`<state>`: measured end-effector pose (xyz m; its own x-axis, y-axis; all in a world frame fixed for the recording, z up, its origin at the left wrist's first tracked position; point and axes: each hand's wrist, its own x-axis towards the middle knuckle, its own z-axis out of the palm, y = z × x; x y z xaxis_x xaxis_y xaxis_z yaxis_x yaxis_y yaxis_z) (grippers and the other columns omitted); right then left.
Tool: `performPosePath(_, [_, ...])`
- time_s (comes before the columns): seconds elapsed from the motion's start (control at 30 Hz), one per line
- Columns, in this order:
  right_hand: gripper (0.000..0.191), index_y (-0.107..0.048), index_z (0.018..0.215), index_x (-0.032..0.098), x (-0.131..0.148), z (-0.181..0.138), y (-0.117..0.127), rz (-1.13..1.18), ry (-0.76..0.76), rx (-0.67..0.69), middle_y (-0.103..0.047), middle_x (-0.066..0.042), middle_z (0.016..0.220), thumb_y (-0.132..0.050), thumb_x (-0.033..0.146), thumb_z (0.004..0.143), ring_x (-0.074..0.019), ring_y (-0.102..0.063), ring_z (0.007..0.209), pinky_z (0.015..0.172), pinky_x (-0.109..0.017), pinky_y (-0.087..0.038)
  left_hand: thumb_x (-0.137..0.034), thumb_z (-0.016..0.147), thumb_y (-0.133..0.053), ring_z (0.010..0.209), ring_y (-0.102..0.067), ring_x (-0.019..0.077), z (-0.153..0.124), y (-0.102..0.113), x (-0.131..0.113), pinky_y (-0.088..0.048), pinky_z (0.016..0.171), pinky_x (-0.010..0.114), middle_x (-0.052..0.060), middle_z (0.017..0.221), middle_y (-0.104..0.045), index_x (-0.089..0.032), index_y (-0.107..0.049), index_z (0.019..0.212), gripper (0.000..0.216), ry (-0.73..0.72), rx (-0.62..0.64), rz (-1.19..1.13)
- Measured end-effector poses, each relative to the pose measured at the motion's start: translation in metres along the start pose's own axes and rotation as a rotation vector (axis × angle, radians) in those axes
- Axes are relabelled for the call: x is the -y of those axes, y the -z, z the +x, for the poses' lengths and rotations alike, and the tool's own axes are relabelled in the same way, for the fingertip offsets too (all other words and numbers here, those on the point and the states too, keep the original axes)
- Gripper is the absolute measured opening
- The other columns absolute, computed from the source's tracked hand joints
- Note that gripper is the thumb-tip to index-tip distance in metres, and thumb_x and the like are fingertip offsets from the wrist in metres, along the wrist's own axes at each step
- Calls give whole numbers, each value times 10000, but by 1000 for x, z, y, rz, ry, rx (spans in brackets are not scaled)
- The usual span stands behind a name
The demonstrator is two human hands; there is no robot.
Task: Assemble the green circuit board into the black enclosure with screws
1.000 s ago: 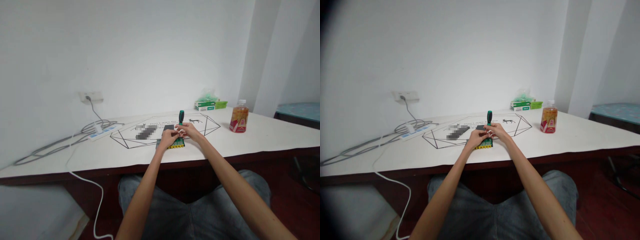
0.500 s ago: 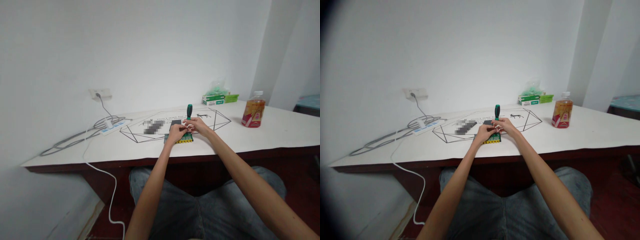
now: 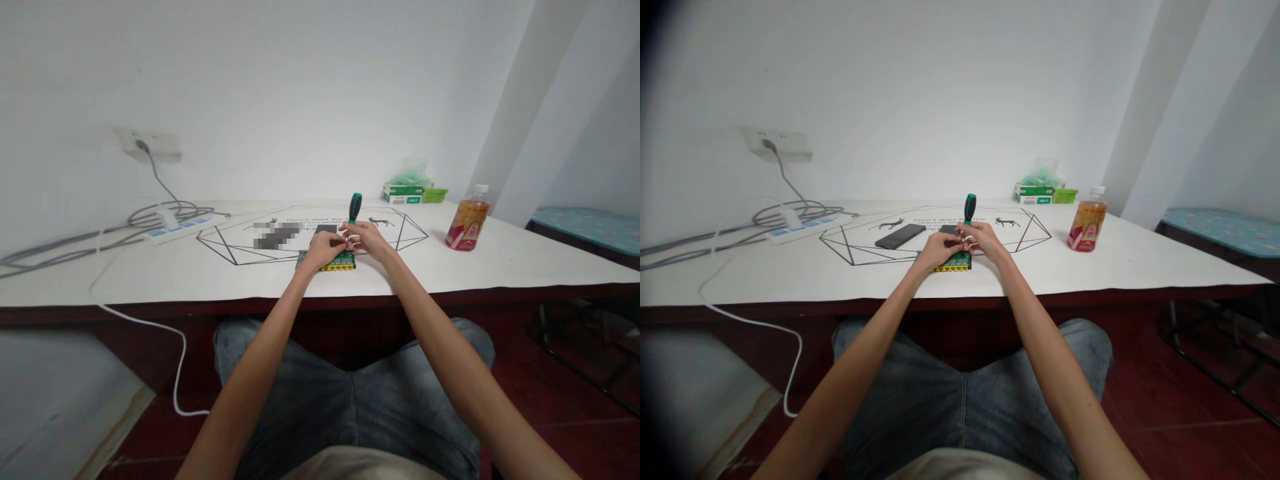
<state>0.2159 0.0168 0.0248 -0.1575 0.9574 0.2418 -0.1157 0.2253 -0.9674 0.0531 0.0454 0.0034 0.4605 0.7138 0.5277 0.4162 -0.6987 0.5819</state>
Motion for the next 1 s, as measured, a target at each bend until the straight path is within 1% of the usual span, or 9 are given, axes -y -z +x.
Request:
performPosePath(0.17, [403, -678, 848, 149, 0, 0, 1, -11, 10, 3, -636, -24, 688, -791, 514, 721, -89, -535, 480, 408, -210, -368, -284, 791, -652, 707, -660, 177, 2, 0, 2, -475, 663, 261, 42, 724, -752, -153, -805, 829, 205, 7, 20, 4])
performPosePath(0.4, [384, -680, 859, 155, -1, 0, 2, 11, 50, 19, -668, -40, 765, -824, 469, 690, -97, -549, 502, 392, -213, -342, -289, 739, -706, 677, -650, 172, 2, 0, -1, -473, 661, 264, 41, 700, -737, -140, -797, 770, 177, 44, -50, 2])
performPosePath(0.57, [398, -677, 857, 153, 2, -2, 1, -7, 36, 11, -666, -33, 736, -821, 487, 693, -92, -535, 501, 400, -212, -342, -282, 732, -709, 682, -661, 170, 1, 0, -2, -481, 678, 264, 28, 683, -730, -136, -789, 773, 171, 31, -45, -27])
performPosePath(0.73, [426, -681, 864, 153, 2, -2, 2, -5, 43, 18, -642, -23, 696, -830, 509, 682, -95, -534, 488, 399, -213, -346, -283, 761, -677, 752, -684, 188, 1, -2, 1, -497, 694, 269, 51, 770, -758, -128, -794, 838, 209, 4, 3, -111])
performPosePath(0.83, [411, -678, 849, 153, 1, -1, 2, -13, 35, 7, -641, -26, 689, -821, 507, 696, -94, -533, 483, 399, -212, -346, -273, 762, -670, 747, -682, 186, 2, -3, 3, -502, 691, 268, 56, 778, -762, -127, -795, 836, 206, 12, 26, -124])
performPosePath(1.0, [414, -677, 854, 157, -1, 0, 2, -11, 45, 4, -669, -36, 725, -818, 513, 695, -89, -530, 489, 402, -210, -345, -281, 738, -698, 711, -670, 178, 3, -2, 4, -503, 679, 268, 41, 723, -749, -138, -795, 801, 184, 28, -12, -78])
